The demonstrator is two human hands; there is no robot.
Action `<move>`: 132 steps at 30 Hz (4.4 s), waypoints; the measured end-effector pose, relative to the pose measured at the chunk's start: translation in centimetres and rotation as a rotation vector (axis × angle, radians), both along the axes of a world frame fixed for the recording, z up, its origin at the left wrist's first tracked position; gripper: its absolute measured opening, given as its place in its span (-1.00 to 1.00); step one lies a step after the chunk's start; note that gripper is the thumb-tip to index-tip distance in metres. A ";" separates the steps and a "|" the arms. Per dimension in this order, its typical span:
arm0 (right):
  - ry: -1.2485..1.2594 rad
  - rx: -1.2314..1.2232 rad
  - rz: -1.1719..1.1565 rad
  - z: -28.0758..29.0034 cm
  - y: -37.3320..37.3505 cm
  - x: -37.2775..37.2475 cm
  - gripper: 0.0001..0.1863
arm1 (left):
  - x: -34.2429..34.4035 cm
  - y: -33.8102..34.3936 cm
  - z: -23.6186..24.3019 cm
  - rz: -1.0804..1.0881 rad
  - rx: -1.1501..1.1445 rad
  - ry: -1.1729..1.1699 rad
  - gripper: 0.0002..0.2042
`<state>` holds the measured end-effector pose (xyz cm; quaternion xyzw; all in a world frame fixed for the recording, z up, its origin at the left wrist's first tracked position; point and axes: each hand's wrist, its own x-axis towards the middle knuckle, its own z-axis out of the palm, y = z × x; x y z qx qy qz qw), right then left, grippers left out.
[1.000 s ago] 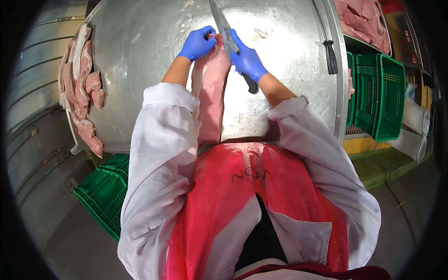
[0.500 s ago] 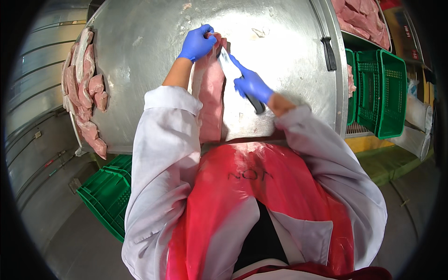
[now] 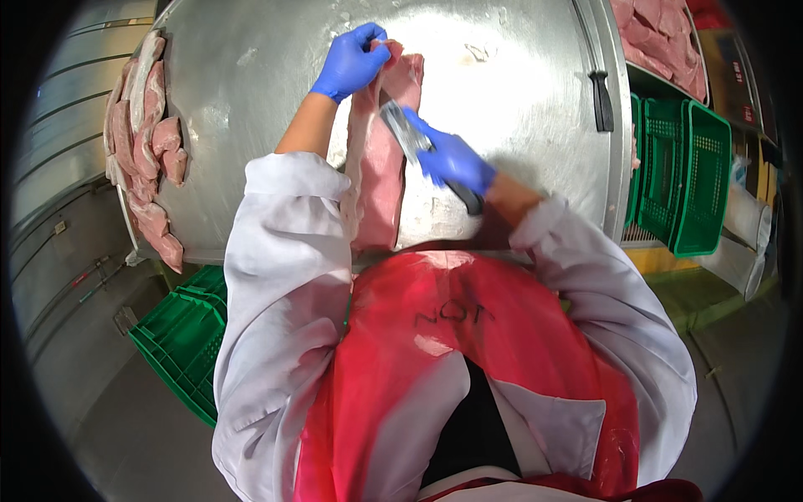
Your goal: The person uses a knife to trim fat and cut large pieces of raw meat on a stainless steel table. They repeatedly trim edges, separate lean portions, and place trimmed pieces into green crates while discarding fat.
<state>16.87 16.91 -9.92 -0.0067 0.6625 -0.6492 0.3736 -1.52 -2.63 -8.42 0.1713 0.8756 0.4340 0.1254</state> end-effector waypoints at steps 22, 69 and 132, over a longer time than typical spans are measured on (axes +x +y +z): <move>-0.102 -0.134 -0.126 -0.2 -5.6 -5.9 -0.18 | 8.7 -12.3 -1.5 -0.200 -0.720 0.181 -0.56; 0.641 0.005 0.534 1.8 -16.9 7.5 -0.27 | 25.3 -19.4 25.7 0.388 -0.520 0.699 -0.65; 0.695 0.849 0.380 1.0 -9.2 8.2 -0.08 | 23.3 -14.3 -1.7 0.414 -0.578 -0.011 -0.35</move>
